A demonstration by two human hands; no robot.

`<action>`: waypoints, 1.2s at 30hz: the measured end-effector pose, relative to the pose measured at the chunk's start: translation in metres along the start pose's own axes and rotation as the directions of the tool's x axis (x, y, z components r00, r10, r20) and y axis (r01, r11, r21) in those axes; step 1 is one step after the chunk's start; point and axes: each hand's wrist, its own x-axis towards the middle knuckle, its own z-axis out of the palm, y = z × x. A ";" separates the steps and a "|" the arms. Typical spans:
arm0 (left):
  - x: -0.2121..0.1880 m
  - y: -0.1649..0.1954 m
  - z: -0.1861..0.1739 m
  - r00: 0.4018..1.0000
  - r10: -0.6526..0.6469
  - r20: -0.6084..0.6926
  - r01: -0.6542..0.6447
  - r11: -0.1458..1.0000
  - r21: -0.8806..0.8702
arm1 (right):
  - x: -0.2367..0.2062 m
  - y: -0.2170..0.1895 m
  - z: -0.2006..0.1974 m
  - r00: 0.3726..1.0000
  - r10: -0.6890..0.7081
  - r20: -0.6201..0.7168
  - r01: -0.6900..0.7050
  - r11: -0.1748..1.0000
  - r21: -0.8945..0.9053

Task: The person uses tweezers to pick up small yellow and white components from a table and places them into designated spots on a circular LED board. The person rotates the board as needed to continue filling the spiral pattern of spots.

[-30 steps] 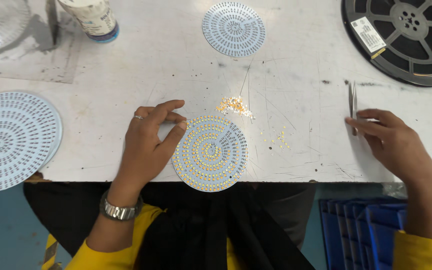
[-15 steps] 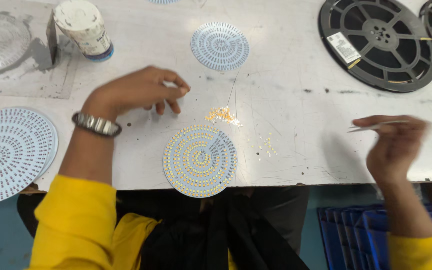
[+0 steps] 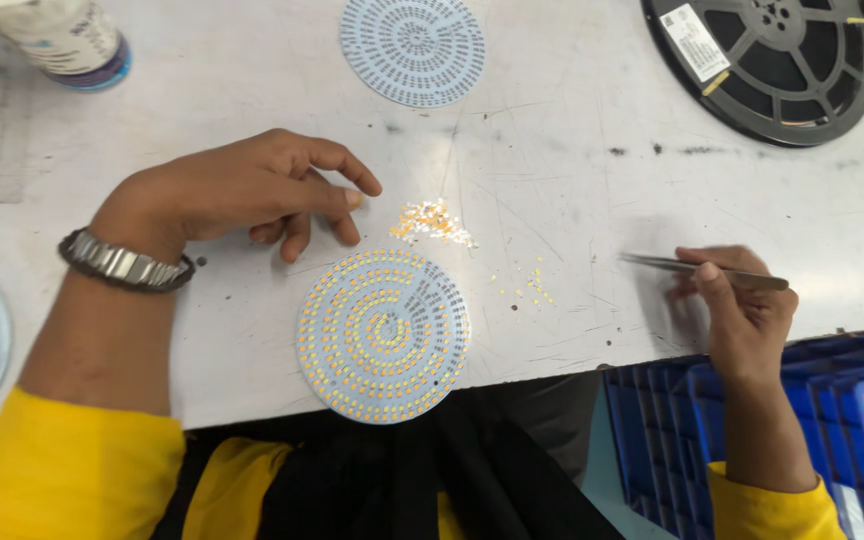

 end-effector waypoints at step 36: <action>0.016 -0.007 0.027 0.989 0.040 0.146 -0.035 0.999 -0.036 | -0.057 -0.068 0.108 0.994 -0.012 0.111 0.038 0.970 -0.238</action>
